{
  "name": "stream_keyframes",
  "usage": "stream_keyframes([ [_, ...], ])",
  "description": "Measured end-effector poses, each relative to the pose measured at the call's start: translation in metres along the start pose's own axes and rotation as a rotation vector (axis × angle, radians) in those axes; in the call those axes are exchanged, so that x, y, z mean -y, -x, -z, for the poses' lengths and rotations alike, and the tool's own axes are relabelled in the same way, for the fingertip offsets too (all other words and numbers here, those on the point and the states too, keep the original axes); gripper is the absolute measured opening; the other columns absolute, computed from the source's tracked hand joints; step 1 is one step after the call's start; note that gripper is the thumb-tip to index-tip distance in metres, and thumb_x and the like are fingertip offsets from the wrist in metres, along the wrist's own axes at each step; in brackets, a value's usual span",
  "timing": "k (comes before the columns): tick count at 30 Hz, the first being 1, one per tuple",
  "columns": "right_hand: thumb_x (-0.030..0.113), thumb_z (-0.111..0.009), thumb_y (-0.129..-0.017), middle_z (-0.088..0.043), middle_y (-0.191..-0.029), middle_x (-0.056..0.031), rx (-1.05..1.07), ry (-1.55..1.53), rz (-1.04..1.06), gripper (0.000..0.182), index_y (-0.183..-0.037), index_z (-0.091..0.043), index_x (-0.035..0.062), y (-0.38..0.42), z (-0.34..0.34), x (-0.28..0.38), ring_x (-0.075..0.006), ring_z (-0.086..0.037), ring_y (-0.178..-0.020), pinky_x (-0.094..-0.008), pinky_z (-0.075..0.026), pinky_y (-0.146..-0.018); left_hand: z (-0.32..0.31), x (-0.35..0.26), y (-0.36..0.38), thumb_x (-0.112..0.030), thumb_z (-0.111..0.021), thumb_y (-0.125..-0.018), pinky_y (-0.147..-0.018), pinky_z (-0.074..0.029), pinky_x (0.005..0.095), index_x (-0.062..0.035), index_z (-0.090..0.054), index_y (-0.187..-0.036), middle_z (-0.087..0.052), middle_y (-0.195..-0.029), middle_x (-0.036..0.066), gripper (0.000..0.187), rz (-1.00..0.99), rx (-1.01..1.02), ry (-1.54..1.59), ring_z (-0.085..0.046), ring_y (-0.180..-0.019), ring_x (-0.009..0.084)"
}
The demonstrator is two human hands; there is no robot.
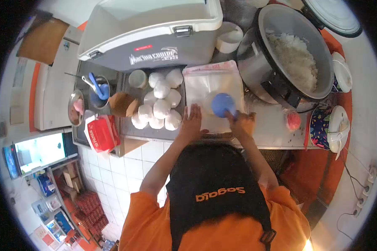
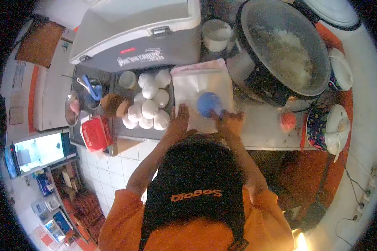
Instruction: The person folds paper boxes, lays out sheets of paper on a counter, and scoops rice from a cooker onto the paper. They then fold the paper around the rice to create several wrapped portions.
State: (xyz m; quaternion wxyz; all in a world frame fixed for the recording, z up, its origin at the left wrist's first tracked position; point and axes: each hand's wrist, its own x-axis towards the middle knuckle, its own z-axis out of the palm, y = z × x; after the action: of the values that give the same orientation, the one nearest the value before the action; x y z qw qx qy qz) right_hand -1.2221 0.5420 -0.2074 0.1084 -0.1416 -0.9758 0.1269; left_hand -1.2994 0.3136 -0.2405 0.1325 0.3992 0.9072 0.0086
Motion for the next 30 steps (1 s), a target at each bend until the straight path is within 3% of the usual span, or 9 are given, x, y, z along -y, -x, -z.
stream_keyframes([
  [4,0.043,-0.061,-0.097,-0.064,-0.061,-0.0151,-0.067,0.112,-0.183,0.04,-0.087,-0.064,0.0045,0.067,0.021,-0.089,-0.0382,-0.064,-0.064,-0.0462,-0.042,-0.087,-0.037,-0.014,0.022,-0.037,-0.064,-0.093,-0.121,-0.03,0.0451,0.0128,-0.039,-0.143,-0.042,-0.151,0.029,0.074,-0.207,-0.097,0.13,-0.038,-0.145,0.0385],
  [7,0.044,-0.062,-0.097,-0.069,-0.082,-0.0177,0.175,0.205,-0.303,0.042,-0.099,-0.063,0.002,0.084,0.02,-0.142,-0.0355,-0.065,-0.082,-0.047,-0.043,-0.089,-0.059,-0.005,0.022,-0.028,-0.062,-0.092,-0.12,-0.033,0.045,0.0095,-0.044,-0.141,-0.049,-0.147,0.025,0.064,-0.275,-0.207,0.006,-0.044,-0.141,0.0361],
  [10,0.043,-0.065,-0.096,-0.065,-0.112,-0.0199,-0.289,0.192,-0.23,0.045,-0.109,-0.062,0.0003,0.068,0.031,-0.136,-0.0347,-0.061,-0.105,-0.0487,-0.043,-0.093,-0.05,0.01,0.028,-0.019,-0.059,-0.092,-0.117,-0.038,0.0455,0.006,-0.05,-0.136,-0.056,-0.14,0.021,0.051,-0.451,-0.211,0.018,-0.05,-0.135,0.0357],
  [13,0.041,-0.07,-0.091,-0.057,-0.128,-0.0175,-0.4,-0.233,-0.058,0.047,-0.116,-0.062,0.0022,0.042,0.037,-0.094,-0.0363,-0.053,-0.12,-0.0499,-0.042,-0.1,-0.04,0.009,0.028,-0.013,-0.059,-0.092,-0.11,-0.045,0.0474,0.0004,-0.053,-0.133,-0.062,-0.131,0.02,0.043,-0.388,-0.18,0.197,-0.058,-0.126,0.036],
  [16,0.036,-0.073,-0.087,-0.062,-0.127,-0.012,0.133,-0.346,0.325,0.046,-0.122,-0.063,0.0082,0.011,0.046,-0.026,-0.0348,-0.055,-0.121,-0.0476,-0.043,-0.103,-0.004,-0.001,0.021,-0.008,-0.06,-0.092,-0.098,-0.053,0.048,-0.0029,-0.054,-0.131,-0.067,-0.121,0.021,0.04,-0.091,0.166,0.471,-0.067,-0.109,0.0356],
  [20,0.035,-0.073,-0.087,-0.064,-0.13,-0.0115,0.623,-0.225,0.488,0.05,-0.129,-0.063,0.0103,-0.001,0.005,-0.024,-0.0338,-0.057,-0.122,-0.0446,-0.045,-0.104,0.011,0.005,0.009,-0.011,-0.067,-0.093,-0.082,-0.059,0.041,-0.0062,-0.049,-0.14,-0.072,-0.11,0.014,0.051,-0.062,0.002,0.694,-0.074,-0.095,0.0262],
  [22,0.036,-0.073,-0.087,-0.064,-0.13,-0.0121,0.69,-0.276,0.412,0.051,-0.13,-0.063,0.0101,-0.008,0.004,-0.032,-0.0336,-0.058,-0.121,-0.044,-0.046,-0.104,0.007,0.013,0.007,-0.009,-0.07,-0.091,-0.08,-0.059,0.0376,-0.0077,-0.05,-0.139,-0.074,-0.103,0.013,0.052,-0.06,-0.133,0.869,-0.075,-0.09,0.0226],
  [25,0.038,-0.068,-0.091,-0.065,-0.128,-0.0141,0.685,-0.298,0.376,0.045,-0.123,-0.065,0.007,-0.016,0.021,-0.028,-0.0339,-0.061,-0.118,-0.0447,-0.047,-0.103,0.04,0.011,0.001,-0.003,-0.073,-0.087,-0.08,-0.058,0.0321,-0.0075,-0.05,-0.139,-0.073,-0.103,0.013,0.057,0.137,-0.074,1.075,-0.074,-0.09,0.018],
  [30,0.035,-0.062,-0.097,-0.07,-0.115,-0.0149,0.687,-0.517,0.421,0.033,-0.111,-0.069,0.0061,-0.029,0.004,-0.039,-0.0329,-0.066,-0.107,-0.0451,-0.05,-0.098,0.043,0.033,-0.012,0.0,-0.073,-0.088,-0.083,-0.058,0.0284,-0.0058,-0.053,-0.136,-0.073,-0.102,0.011,0.053,0.17,-0.029,1.168,-0.071,-0.092,0.0144],
])
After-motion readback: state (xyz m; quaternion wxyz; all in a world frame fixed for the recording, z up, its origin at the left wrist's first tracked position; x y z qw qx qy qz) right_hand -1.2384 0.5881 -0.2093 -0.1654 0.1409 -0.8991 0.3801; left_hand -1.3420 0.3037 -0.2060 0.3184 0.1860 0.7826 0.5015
